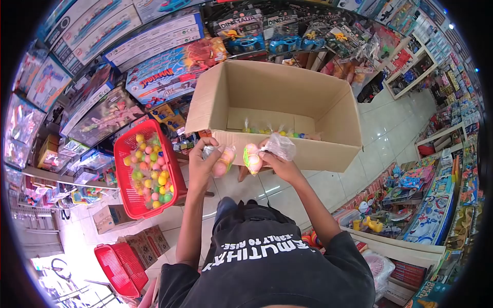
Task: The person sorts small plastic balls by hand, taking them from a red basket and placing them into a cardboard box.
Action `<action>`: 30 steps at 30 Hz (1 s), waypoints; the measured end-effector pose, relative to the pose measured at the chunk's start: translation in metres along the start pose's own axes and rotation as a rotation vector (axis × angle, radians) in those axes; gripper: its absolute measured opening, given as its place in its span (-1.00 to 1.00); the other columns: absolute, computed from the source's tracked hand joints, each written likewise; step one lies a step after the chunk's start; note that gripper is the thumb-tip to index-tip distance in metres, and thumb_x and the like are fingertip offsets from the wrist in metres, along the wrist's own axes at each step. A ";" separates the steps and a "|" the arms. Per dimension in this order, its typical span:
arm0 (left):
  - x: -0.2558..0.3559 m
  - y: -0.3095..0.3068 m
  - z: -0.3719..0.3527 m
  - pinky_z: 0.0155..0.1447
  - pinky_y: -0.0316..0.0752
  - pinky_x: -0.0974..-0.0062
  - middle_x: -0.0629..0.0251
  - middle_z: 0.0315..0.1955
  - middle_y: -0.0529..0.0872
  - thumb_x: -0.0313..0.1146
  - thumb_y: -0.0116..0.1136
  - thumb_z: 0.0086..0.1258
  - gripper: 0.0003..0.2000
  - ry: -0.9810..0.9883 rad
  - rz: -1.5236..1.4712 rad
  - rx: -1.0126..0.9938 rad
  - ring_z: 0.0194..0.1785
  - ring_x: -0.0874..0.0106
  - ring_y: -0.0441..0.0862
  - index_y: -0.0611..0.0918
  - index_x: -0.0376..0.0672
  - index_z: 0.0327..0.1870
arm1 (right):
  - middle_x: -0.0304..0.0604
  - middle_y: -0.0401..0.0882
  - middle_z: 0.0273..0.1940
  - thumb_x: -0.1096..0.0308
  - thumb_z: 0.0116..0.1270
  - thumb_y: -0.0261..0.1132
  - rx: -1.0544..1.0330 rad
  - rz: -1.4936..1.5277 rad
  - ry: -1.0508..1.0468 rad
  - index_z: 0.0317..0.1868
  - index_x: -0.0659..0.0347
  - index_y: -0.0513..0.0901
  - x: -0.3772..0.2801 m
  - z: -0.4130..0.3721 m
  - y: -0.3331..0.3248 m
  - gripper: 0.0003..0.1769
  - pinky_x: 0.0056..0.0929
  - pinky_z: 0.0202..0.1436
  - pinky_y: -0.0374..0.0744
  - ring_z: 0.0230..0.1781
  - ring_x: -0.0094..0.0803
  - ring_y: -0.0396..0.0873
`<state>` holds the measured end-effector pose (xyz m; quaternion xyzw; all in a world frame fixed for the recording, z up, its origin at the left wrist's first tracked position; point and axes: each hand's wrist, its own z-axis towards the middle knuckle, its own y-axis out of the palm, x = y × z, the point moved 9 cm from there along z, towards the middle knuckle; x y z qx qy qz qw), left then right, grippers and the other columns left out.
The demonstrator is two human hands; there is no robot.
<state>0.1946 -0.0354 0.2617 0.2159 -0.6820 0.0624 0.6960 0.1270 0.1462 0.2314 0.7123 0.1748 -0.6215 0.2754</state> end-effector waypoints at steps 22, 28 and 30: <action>-0.007 0.057 0.178 -0.36 0.33 0.63 0.32 -0.54 0.50 -0.49 -0.02 0.22 -0.91 0.063 0.606 -0.354 -0.46 0.61 0.44 0.47 -0.26 -0.28 | -0.24 0.55 -0.30 0.30 0.17 0.24 -0.418 -0.230 0.342 -0.19 0.26 0.53 0.027 0.170 -0.098 -0.75 -0.61 -0.46 0.50 -0.44 -0.57 0.51; -0.022 0.062 0.189 -0.31 0.37 0.51 0.21 -0.47 0.57 -0.45 0.00 0.22 -0.86 -0.023 0.796 -0.484 -0.41 0.47 0.51 0.49 -0.24 -0.23 | -0.18 0.57 -0.29 0.27 0.06 0.32 -0.443 -0.180 0.270 -0.16 0.33 0.52 0.115 0.224 -0.079 -0.62 -0.53 -0.37 0.54 -0.38 -0.50 0.56; -0.032 0.064 0.188 -0.22 0.40 0.39 0.14 -0.35 0.62 -0.41 0.03 0.22 -0.82 -0.122 0.858 -0.541 -0.32 0.29 0.56 0.50 -0.23 -0.18 | -0.17 0.58 -0.32 0.27 0.02 0.34 -0.363 -0.092 0.302 -0.19 0.37 0.53 0.148 0.237 -0.077 -0.60 -0.52 -0.35 0.53 -0.37 -0.48 0.57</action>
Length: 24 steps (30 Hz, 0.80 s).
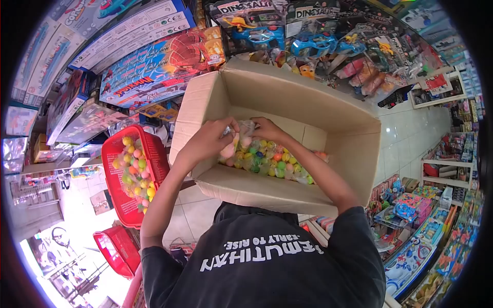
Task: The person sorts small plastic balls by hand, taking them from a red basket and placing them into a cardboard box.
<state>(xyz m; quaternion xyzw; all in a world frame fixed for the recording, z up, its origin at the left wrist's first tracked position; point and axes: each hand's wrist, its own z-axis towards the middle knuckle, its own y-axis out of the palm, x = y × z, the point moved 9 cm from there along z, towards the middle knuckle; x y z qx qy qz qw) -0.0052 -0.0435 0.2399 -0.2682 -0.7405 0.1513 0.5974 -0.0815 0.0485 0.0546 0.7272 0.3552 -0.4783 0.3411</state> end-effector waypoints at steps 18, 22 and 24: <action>-0.069 0.098 0.051 -0.09 0.49 0.26 -0.02 -0.31 0.63 -0.52 0.17 -0.01 -0.75 -0.119 0.661 -0.363 -0.18 0.10 0.60 0.61 -0.23 -0.23 | -0.12 0.35 -0.04 0.26 -0.11 0.37 0.149 -1.146 0.006 -0.18 0.06 0.53 0.091 0.038 0.021 -0.60 -0.07 0.03 0.31 0.08 -0.14 0.29; -0.081 0.101 0.074 -0.14 0.53 0.26 -0.01 -0.34 0.64 -0.55 0.19 -0.06 -0.78 -0.204 0.760 -0.495 -0.21 0.13 0.62 0.64 -0.25 -0.31 | -0.11 0.34 -0.02 0.28 -0.07 0.35 0.098 -1.171 0.040 -0.13 0.07 0.54 0.091 0.039 0.025 -0.59 -0.04 0.10 0.28 0.09 -0.16 0.29; -0.094 0.097 0.088 -0.17 0.54 0.28 0.00 -0.34 0.65 -0.55 0.20 -0.05 -0.79 -0.260 0.861 -0.392 -0.19 0.16 0.63 0.65 -0.26 -0.31 | -0.12 0.34 -0.01 0.30 -0.06 0.34 0.062 -1.192 0.085 -0.11 0.07 0.54 0.096 0.041 0.028 -0.59 -0.03 0.13 0.26 0.10 -0.15 0.28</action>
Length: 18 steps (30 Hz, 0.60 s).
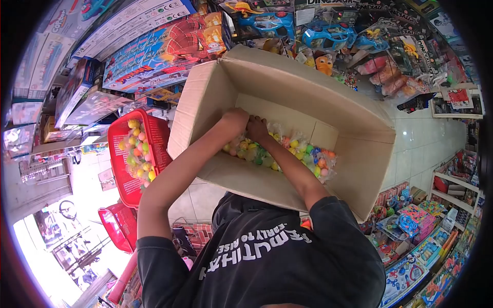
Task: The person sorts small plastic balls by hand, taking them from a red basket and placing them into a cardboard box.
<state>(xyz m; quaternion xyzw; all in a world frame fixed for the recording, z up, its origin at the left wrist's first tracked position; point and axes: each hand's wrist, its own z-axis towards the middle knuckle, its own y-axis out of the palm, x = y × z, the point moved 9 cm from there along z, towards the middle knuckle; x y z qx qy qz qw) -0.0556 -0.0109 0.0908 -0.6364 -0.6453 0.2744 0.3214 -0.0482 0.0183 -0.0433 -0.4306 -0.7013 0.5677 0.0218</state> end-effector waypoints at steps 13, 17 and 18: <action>-0.037 0.045 0.047 -0.10 0.53 0.34 0.09 -0.26 0.66 -0.39 0.21 0.07 -0.78 -0.098 -0.032 0.136 -0.12 0.21 0.62 0.63 -0.24 -0.25 | -0.25 0.43 0.03 0.05 0.05 0.29 -0.098 -0.219 -0.156 -0.06 0.01 0.56 -0.009 0.006 0.006 -0.56 -0.09 0.08 0.25 0.08 -0.31 0.35; -0.026 0.051 0.051 -0.11 0.51 0.32 0.07 -0.24 0.64 -0.39 0.06 0.16 -0.81 -0.007 -0.209 -0.078 -0.15 0.18 0.61 0.60 -0.25 -0.25 | -0.27 0.41 0.07 0.08 -0.02 0.33 -0.119 -0.184 -0.154 -0.04 0.03 0.55 0.002 0.002 0.016 -0.51 -0.07 0.08 0.29 0.09 -0.29 0.34; -0.025 0.058 0.042 -0.11 0.49 0.30 0.01 -0.24 0.63 -0.38 -0.07 0.24 -0.79 -0.013 -0.303 -0.233 -0.16 0.14 0.60 0.56 -0.28 -0.22 | -0.27 0.41 0.07 0.08 -0.02 0.33 -0.118 -0.177 -0.155 -0.04 0.03 0.55 0.001 0.001 0.014 -0.51 -0.07 0.08 0.29 0.09 -0.29 0.34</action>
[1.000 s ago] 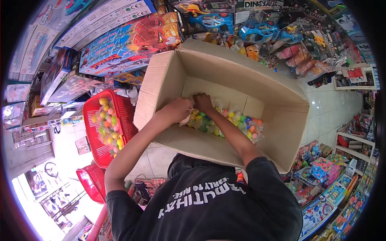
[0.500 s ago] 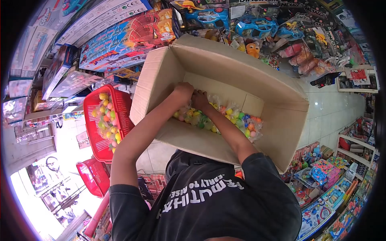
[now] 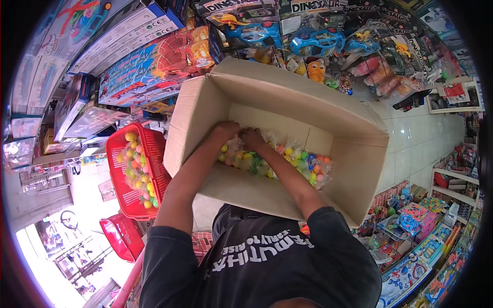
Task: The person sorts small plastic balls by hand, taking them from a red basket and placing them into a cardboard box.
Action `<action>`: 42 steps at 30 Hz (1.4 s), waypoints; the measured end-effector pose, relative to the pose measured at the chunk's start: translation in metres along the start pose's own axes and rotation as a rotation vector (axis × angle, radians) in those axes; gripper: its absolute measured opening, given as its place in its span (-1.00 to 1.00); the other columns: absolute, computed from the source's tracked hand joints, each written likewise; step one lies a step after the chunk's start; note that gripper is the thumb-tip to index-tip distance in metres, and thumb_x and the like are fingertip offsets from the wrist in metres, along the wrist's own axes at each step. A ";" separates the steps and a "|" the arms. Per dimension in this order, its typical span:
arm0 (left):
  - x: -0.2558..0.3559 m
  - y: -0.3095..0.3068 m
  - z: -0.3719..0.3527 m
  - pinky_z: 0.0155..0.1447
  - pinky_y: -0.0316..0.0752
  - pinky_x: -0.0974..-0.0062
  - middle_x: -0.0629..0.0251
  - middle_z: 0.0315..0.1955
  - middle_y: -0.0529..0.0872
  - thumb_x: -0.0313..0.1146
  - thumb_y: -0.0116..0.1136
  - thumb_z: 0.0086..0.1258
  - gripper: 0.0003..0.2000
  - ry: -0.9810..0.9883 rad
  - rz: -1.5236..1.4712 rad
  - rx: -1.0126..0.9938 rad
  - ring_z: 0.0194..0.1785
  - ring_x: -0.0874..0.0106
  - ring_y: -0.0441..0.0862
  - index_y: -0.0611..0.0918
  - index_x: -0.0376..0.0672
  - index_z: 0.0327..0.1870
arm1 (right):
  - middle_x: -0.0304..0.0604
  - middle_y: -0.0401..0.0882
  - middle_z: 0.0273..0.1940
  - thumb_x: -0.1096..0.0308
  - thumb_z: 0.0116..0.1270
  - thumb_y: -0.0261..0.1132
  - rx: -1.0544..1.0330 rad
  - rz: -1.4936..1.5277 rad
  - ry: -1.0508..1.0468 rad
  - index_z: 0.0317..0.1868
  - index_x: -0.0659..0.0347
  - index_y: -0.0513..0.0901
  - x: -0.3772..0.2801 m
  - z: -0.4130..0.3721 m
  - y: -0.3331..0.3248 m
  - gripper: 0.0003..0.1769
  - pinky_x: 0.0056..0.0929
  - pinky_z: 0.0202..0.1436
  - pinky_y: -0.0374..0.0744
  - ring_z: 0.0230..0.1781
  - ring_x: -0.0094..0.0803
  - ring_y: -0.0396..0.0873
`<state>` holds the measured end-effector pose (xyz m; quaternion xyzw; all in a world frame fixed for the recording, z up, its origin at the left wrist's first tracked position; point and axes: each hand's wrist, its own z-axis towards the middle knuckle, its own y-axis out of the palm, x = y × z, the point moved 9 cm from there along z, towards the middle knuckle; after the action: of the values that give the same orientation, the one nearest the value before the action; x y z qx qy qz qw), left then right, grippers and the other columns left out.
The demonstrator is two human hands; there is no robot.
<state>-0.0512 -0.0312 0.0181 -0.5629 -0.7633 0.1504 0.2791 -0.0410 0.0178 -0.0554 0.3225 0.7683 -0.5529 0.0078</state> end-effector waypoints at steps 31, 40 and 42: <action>-0.031 0.059 0.072 0.16 0.26 0.27 0.12 0.00 0.46 -0.30 -0.10 0.30 -0.64 0.034 0.576 0.153 0.11 0.24 0.40 0.42 -0.14 0.11 | -0.13 0.51 -0.09 0.24 -0.06 0.34 0.142 0.318 0.190 -0.08 0.08 0.43 0.017 0.005 0.001 -0.52 -0.05 0.03 0.32 0.04 -0.15 0.38; -0.039 0.067 0.089 0.08 0.38 0.32 0.15 -0.03 0.51 -0.27 -0.09 0.31 -0.68 0.076 0.511 0.240 0.05 0.26 0.47 0.46 -0.15 0.04 | -0.11 0.43 0.04 0.27 0.00 0.30 0.116 0.328 0.221 0.04 0.09 0.32 0.012 0.003 0.000 -0.44 0.01 0.08 0.28 0.11 -0.11 0.34; -0.031 0.066 0.076 0.06 0.45 0.39 0.13 -0.07 0.56 -0.38 0.02 0.21 -0.69 0.118 0.569 0.170 0.02 0.26 0.52 0.54 -0.22 -0.02 | -0.11 0.39 0.10 0.26 0.00 0.30 0.112 0.284 0.209 0.10 0.07 0.30 0.013 0.001 0.004 -0.39 0.03 0.11 0.26 0.14 -0.10 0.31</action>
<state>-0.0388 -0.0325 -0.0866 -0.7366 -0.5421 0.2529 0.3158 -0.0499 0.0236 -0.0642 0.4834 0.6796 -0.5517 -0.0119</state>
